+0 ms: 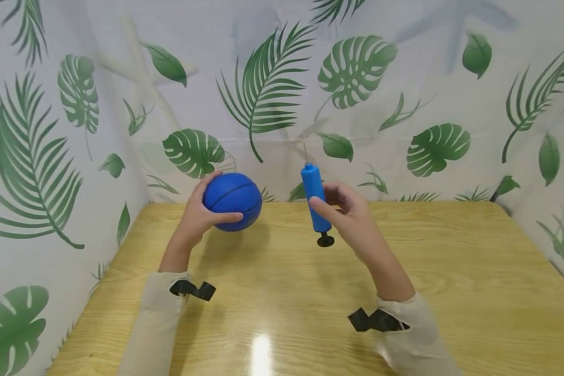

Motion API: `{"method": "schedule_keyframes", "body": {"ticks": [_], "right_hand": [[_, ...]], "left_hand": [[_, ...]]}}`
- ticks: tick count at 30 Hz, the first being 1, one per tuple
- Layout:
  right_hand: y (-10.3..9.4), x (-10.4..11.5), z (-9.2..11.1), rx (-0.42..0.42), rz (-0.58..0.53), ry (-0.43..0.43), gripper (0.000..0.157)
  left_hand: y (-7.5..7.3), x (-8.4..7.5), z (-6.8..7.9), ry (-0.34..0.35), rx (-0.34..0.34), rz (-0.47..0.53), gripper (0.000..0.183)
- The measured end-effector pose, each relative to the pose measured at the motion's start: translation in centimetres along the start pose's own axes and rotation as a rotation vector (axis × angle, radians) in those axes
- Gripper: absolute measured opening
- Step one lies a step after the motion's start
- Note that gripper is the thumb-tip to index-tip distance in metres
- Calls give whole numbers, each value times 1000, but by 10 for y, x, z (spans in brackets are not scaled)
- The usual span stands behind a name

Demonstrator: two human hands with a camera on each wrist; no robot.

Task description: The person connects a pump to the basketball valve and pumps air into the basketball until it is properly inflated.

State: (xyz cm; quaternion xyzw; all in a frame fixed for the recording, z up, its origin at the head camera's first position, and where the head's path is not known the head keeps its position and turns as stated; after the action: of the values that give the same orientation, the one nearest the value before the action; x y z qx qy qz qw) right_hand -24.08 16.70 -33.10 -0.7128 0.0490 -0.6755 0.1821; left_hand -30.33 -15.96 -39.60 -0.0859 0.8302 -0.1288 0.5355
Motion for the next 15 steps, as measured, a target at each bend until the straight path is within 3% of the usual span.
{"method": "schedule_keyframes", "body": {"ticks": [5,15], "right_hand": [[-7,-1,0,-79,20,57,45],[-29,-12,-2,-77,-7,145,53]], "left_hand": [[3,0,1,-16,53,7,106],[8,3,2,-37,123,9,106]]}}
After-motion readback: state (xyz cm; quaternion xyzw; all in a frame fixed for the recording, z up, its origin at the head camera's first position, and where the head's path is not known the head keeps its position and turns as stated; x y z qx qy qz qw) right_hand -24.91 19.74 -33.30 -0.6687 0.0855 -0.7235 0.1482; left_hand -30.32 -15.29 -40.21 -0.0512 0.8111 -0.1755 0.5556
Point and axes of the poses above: each hand's wrist, its own z-axis away from the middle knuckle, its own y-axis out of the palm, x = y × z, the point moved 2 cm from there along -z, towards the middle knuckle, and after that the axes turned 15 degrees about y, right-handed, at the moved point
